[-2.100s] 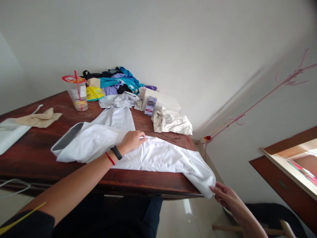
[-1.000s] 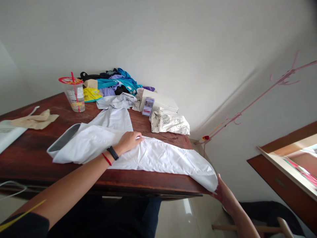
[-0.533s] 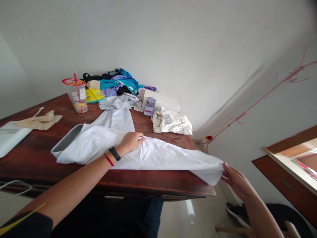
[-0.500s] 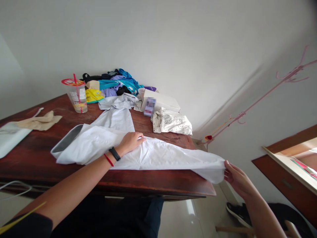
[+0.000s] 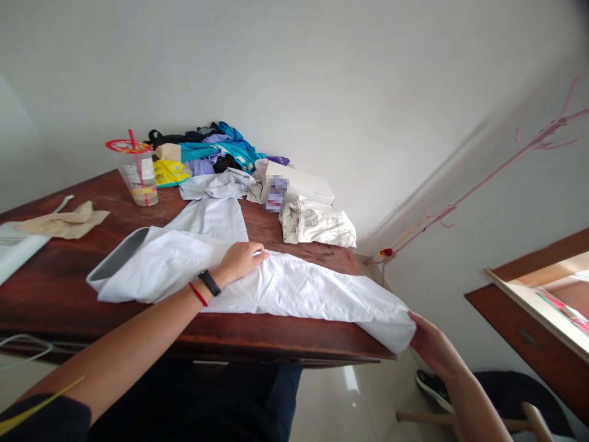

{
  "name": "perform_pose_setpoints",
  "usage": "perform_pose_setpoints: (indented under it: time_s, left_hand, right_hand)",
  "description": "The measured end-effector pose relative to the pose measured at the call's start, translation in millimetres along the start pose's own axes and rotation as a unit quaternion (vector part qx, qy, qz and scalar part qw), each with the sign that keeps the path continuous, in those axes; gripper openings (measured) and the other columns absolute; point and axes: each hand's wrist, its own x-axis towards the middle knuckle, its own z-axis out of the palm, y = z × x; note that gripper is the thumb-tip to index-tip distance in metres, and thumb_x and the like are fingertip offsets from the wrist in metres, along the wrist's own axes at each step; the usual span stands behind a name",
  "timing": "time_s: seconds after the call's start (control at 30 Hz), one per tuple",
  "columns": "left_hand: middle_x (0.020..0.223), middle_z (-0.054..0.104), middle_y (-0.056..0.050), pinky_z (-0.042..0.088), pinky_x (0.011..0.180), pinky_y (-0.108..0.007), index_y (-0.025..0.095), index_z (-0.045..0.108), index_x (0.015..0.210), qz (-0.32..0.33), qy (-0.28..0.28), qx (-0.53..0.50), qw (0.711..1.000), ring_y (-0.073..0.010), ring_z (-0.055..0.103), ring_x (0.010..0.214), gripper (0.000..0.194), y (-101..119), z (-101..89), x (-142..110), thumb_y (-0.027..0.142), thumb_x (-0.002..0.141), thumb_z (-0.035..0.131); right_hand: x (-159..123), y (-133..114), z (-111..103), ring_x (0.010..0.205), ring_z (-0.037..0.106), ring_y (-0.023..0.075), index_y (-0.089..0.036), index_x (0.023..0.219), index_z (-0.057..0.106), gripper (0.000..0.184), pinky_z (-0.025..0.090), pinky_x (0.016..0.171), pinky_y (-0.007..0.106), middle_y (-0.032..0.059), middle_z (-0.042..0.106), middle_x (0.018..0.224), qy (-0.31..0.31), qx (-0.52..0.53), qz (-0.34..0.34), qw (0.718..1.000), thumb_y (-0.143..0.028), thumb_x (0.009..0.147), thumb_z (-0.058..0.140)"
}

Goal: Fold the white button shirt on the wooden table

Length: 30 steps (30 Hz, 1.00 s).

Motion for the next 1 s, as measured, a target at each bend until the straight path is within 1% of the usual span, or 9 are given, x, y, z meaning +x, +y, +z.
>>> perform_pose_setpoints:
  time_s: [0.13, 0.3, 0.37, 0.53, 0.67, 0.73, 0.83, 0.93, 1.0]
  left_hand:
    - [0.095, 0.079, -0.006, 0.045, 0.072, -0.03, 0.024, 0.075, 0.093, -0.002, -0.001, 0.002, 1.0, -0.0246, 0.072, 0.085, 0.034, -0.8, 0.6, 0.9, 0.051, 0.098, 0.056]
    - [0.093, 0.079, -0.006, 0.045, 0.072, -0.029, 0.024, 0.074, 0.093, -0.006, -0.004, 0.009, 1.0, -0.0255, 0.072, 0.089, 0.034, -0.3, -0.3, 1.2, 0.052, 0.097, 0.057]
    - [0.093, 0.079, -0.006, 0.044, 0.071, -0.029, 0.024, 0.074, 0.093, -0.004, -0.005, 0.011, 1.0, -0.0257, 0.072, 0.089, 0.034, 0.7, -1.6, 1.0, 0.052, 0.098, 0.056]
    - [0.092, 0.078, -0.006, 0.044, 0.071, -0.03, 0.023, 0.074, 0.092, -0.005, -0.018, 0.004, 1.0, -0.0256, 0.072, 0.086, 0.034, 4.6, -5.7, 2.5, 0.05, 0.099, 0.053]
    - [0.093, 0.077, -0.005, 0.045, 0.074, -0.03, 0.023, 0.073, 0.092, -0.012, -0.038, -0.013, 0.999, -0.0252, 0.071, 0.089, 0.031, 5.2, -8.8, 5.2, 0.048, 0.099, 0.055]
    - [0.099, 0.075, -0.006, 0.046, 0.078, -0.03, 0.022, 0.071, 0.097, 0.001, -0.032, -0.011, 0.999, -0.0246, 0.07, 0.092, 0.026, 4.0, -10.1, 5.6, 0.045, 0.099, 0.058]
    - [0.109, 0.07, -0.008, 0.047, 0.081, -0.03, 0.02, 0.067, 0.11, 0.026, -0.014, 0.019, 0.999, -0.0239, 0.068, 0.095, 0.022, 2.6, -10.4, 4.2, 0.037, 0.098, 0.062]
    - [0.111, 0.066, -0.008, 0.047, 0.08, -0.031, 0.021, 0.065, 0.114, 0.034, -0.018, 0.064, 0.997, -0.0227, 0.067, 0.091, 0.021, 4.5, -7.8, 1.5, 0.035, 0.099, 0.062]
    - [0.109, 0.065, -0.008, 0.046, 0.08, -0.032, 0.021, 0.067, 0.11, 0.032, -0.022, 0.092, 0.995, -0.0219, 0.066, 0.088, 0.02, 6.7, -5.2, -0.1, 0.037, 0.101, 0.06]
  right_hand:
    - [1.2, 15.8, -8.9, 0.069, 0.067, 0.0193, -0.014, 0.087, 0.078, 0.031, 0.057, 0.062, 0.026, 0.0057, 0.075, 0.079, -0.004, -0.07, 0.033, 0.997, -0.039, 0.07, 0.087]
    - [-1.4, 29.9, -7.7, 0.071, 0.068, 0.0189, -0.017, 0.089, 0.08, 0.034, 0.056, 0.065, 0.025, 0.0062, 0.077, 0.083, -0.039, -0.148, 0.075, 0.985, -0.046, 0.072, 0.086]
    - [-2.7, 26.4, -5.4, 0.074, 0.069, 0.0199, -0.018, 0.091, 0.08, 0.037, 0.056, 0.068, 0.027, 0.0073, 0.078, 0.086, -0.041, -0.171, 0.072, 0.982, -0.05, 0.073, 0.084]
    - [-0.3, 3.4, 4.4, 0.083, 0.071, 0.0235, -0.018, 0.097, 0.079, 0.049, 0.055, 0.07, 0.031, 0.0111, 0.079, 0.095, 0.03, -0.202, 0.038, 0.978, -0.061, 0.074, 0.081]
    - [18.2, -17.0, 18.6, 0.085, 0.069, 0.0235, -0.018, 0.102, 0.077, 0.057, 0.054, 0.07, 0.032, 0.0109, 0.076, 0.098, 0.075, -0.229, -0.042, 0.97, -0.068, 0.074, 0.074]
    - [30.4, -28.8, 33.2, 0.087, 0.068, 0.0254, -0.017, 0.103, 0.075, 0.056, 0.055, 0.074, 0.035, 0.0116, 0.075, 0.099, 0.12, -0.273, -0.123, 0.947, -0.065, 0.075, 0.073]
    - [41.6, -42.5, 73.5, 0.1, 0.066, 0.0304, -0.014, 0.106, 0.074, 0.047, 0.052, 0.091, 0.043, 0.0156, 0.072, 0.108, 0.146, -0.388, -0.29, 0.862, -0.055, 0.085, 0.065]
    - [41.3, -36.7, 131.9, 0.123, 0.059, 0.0331, -0.019, 0.121, 0.07, 0.044, 0.045, 0.108, 0.046, 0.0146, 0.067, 0.129, 0.046, -0.461, -0.408, 0.787, -0.05, 0.096, 0.054]
    - [39.0, -20.2, 169.5, 0.141, 0.046, 0.034, -0.023, 0.133, 0.065, 0.046, 0.034, 0.119, 0.049, 0.0123, 0.058, 0.146, -0.032, -0.494, -0.443, 0.747, -0.051, 0.098, 0.053]
